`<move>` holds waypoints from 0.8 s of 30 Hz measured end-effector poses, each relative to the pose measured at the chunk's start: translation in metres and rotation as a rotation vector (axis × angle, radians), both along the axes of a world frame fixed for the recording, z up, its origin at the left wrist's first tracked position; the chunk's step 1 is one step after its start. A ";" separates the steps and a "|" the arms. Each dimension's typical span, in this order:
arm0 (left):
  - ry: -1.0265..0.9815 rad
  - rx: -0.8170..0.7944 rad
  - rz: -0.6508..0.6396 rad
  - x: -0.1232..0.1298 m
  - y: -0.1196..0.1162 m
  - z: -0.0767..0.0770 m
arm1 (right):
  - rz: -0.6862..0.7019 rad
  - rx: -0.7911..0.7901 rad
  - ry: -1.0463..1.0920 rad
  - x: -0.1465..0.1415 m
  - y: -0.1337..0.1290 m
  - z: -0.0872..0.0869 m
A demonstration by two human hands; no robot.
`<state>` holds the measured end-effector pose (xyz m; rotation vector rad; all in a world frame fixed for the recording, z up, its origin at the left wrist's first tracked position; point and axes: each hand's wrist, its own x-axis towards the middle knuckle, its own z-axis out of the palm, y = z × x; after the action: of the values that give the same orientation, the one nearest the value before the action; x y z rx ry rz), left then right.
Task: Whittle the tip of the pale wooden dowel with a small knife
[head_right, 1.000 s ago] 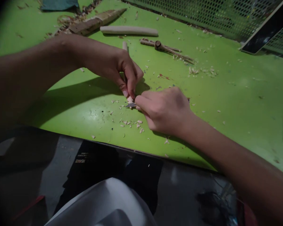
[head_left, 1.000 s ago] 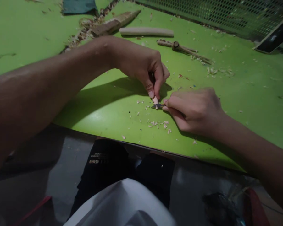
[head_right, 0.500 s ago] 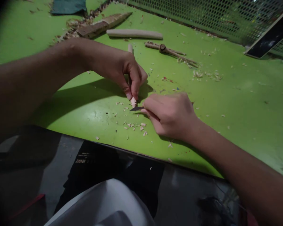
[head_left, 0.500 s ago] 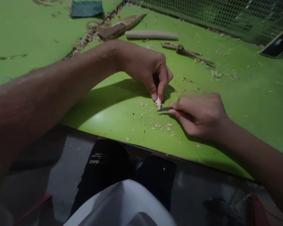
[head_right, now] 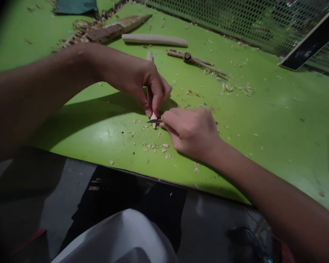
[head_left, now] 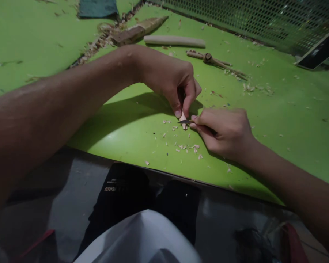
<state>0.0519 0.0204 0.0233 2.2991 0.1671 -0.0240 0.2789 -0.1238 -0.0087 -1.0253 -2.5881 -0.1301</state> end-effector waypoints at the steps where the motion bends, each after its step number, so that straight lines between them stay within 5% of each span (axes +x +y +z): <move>1: -0.003 0.000 -0.001 0.000 0.000 0.000 | 0.001 0.000 0.013 0.000 0.000 0.000; 24: -0.012 -0.051 -0.012 -0.002 0.000 0.000 | 0.083 0.088 -0.009 0.005 -0.008 0.000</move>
<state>0.0496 0.0203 0.0230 2.2488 0.1450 -0.0199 0.2837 -0.1315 -0.0082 -0.8875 -2.6032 -0.2263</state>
